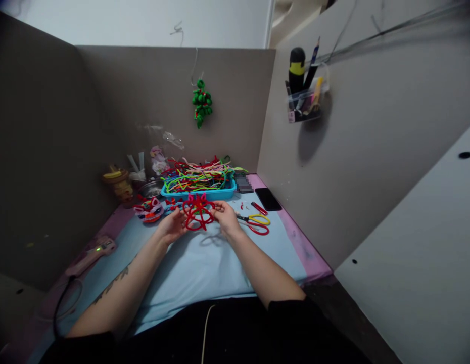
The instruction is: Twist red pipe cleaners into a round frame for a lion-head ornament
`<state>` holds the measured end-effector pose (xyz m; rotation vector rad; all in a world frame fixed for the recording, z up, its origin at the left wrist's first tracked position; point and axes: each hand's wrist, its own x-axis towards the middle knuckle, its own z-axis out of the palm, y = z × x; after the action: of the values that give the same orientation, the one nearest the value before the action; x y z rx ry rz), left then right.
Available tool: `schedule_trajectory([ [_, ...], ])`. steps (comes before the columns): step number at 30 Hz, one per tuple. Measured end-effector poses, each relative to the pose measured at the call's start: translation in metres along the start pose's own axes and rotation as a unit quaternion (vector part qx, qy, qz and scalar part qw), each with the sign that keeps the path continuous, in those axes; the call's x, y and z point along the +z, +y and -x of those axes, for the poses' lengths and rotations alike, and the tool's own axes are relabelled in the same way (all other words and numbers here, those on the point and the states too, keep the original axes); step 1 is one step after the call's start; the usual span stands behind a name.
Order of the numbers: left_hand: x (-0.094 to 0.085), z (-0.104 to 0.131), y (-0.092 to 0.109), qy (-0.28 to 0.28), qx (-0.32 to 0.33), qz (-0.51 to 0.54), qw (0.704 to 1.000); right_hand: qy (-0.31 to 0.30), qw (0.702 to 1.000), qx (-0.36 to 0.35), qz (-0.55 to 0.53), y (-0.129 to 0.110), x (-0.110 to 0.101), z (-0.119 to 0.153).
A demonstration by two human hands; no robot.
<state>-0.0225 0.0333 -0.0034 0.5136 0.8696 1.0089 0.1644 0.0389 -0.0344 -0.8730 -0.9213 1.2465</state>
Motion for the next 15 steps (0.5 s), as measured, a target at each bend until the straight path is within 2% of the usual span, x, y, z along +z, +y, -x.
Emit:
schedule_trajectory([
  [4,-0.004,-0.005,-0.005,0.020,-0.005,-0.025,0.999,0.038,0.998,0.007,-0.050,-0.003,-0.005,-0.002],
  [7,-0.003,-0.003,-0.009,-0.031,0.001,-0.061,0.998,0.031,0.997,-0.001,-0.066,-0.002,-0.006,-0.001],
  [11,0.003,0.003,-0.014,-0.118,0.058,-0.093,0.987,0.034,0.998,0.003,-0.046,0.002,0.000,0.004],
  [13,0.005,0.004,-0.015,-0.138,0.076,-0.105,0.982,0.047,0.998,0.007,-0.035,0.005,0.004,0.006],
  [15,0.006,0.004,-0.017,-0.132,0.091,-0.110,0.981,0.048,0.998,0.011,-0.027,0.008,0.008,0.007],
])
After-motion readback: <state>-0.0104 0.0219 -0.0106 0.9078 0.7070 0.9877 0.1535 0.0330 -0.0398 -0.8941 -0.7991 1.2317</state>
